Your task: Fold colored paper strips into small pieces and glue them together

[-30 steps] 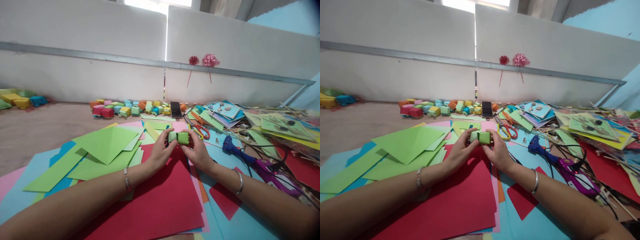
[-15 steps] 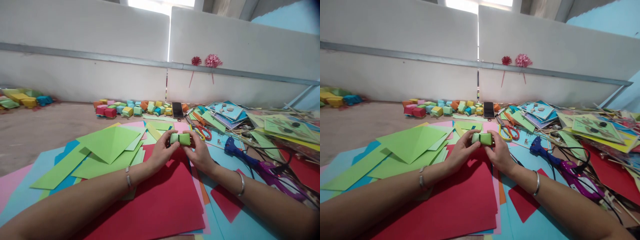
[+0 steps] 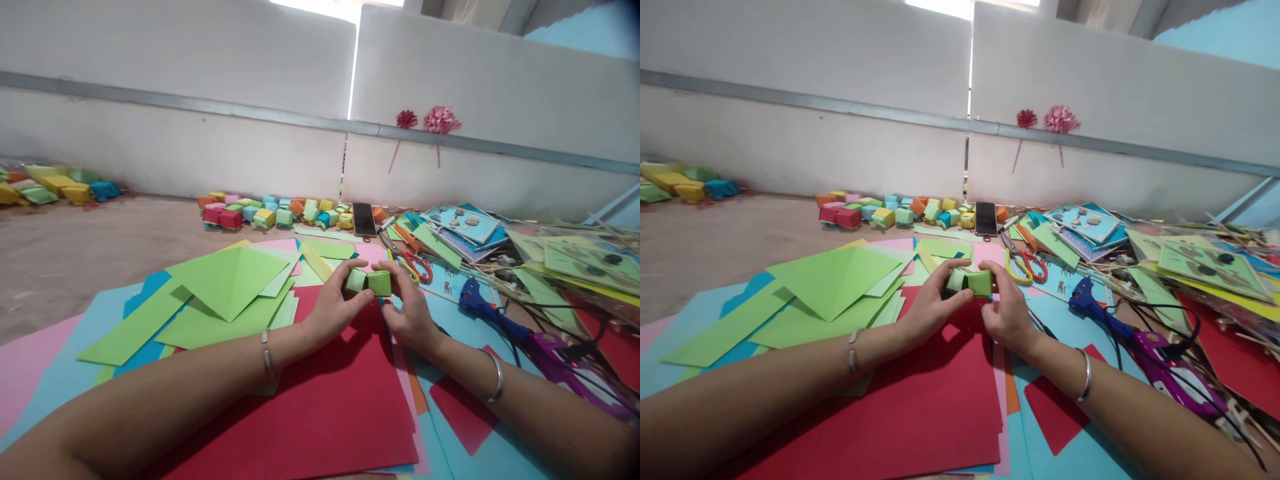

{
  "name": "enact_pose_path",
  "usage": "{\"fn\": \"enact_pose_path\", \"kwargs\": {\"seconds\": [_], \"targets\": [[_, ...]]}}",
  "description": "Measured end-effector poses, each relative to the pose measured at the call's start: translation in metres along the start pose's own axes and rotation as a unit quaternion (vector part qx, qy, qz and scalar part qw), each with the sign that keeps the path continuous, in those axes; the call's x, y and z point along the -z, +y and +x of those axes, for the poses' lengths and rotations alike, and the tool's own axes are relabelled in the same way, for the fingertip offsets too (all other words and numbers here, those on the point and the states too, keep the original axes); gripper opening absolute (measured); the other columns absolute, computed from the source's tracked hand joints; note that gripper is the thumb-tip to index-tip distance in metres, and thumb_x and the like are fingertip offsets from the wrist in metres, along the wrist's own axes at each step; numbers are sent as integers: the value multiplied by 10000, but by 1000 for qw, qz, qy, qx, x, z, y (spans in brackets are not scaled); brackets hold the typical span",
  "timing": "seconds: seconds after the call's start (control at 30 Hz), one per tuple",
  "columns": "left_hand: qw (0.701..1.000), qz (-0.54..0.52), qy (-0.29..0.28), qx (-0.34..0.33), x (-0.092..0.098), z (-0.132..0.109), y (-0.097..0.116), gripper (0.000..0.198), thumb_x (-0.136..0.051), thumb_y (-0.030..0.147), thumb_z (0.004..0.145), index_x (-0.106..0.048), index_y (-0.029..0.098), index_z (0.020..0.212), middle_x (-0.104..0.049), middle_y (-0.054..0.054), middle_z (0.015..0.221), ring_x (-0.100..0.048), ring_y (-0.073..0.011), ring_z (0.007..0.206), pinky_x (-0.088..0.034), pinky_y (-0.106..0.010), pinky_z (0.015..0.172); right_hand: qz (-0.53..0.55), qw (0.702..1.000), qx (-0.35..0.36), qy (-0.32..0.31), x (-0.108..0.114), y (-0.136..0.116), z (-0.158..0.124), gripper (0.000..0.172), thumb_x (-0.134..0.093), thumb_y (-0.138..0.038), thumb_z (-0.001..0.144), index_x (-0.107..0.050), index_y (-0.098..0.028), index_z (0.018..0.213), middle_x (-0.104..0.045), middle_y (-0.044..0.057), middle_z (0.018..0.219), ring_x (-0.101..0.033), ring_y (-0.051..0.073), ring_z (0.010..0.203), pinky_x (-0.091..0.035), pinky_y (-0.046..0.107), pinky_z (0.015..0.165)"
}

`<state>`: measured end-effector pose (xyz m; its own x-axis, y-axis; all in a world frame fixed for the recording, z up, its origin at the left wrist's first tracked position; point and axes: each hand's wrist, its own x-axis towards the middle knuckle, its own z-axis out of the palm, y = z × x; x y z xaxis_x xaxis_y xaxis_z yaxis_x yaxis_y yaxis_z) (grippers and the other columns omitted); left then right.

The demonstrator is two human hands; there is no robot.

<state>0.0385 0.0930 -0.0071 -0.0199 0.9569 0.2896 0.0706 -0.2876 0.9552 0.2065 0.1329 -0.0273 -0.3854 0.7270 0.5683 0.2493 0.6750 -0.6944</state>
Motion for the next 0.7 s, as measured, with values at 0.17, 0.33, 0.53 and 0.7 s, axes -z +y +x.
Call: {"fn": "enact_pose_path", "kwargs": {"seconds": [0.17, 0.33, 0.53, 0.7], "targets": [[999, 25, 42, -21, -5, -9, 8, 382, -639, 270, 787, -530, 214, 1149, -615, -27, 940, -574, -187, 787, -487, -326, 733, 62, 996, -59, 32, 1, 12, 5, 630, -502, -82, 720, -438, -250, 1324, -602, 122, 1298, -610, 260, 1159, -557, 430, 883], [984, -5, -89, -155, -17, -48, 26, 380, -652, 168, 798, -530, 215, 1155, -643, -102, 1130, -621, -256, 1043, -505, -397, 920, 27, 997, -61, 34, 0, 17, 10, 434, -503, -125, 733, -547, -225, 1152, -612, 109, 1155, -658, 227, 968, -579, 343, 683], [937, -46, -207, -277, -23, -77, 37, 424, -672, 160, 781, -554, 191, 1187, -671, -137, 1134, -645, -262, 1064, -531, -369, 944, -123, 981, 134, -67, 3, -27, 18, 250, -469, -82, 862, -619, -227, 999, -643, 96, 1069, -650, 212, 970, -571, 343, 740], [927, -81, -230, -284, -24, -82, 36, 348, -638, 368, 884, -577, 162, 1158, -698, -131, 1092, -668, -240, 1021, -525, -347, 950, -287, 884, 310, -201, -24, -56, 45, 220, -441, -75, 915, -648, -143, 944, -683, 138, 1032, -640, 226, 911, -543, 342, 728]]}}
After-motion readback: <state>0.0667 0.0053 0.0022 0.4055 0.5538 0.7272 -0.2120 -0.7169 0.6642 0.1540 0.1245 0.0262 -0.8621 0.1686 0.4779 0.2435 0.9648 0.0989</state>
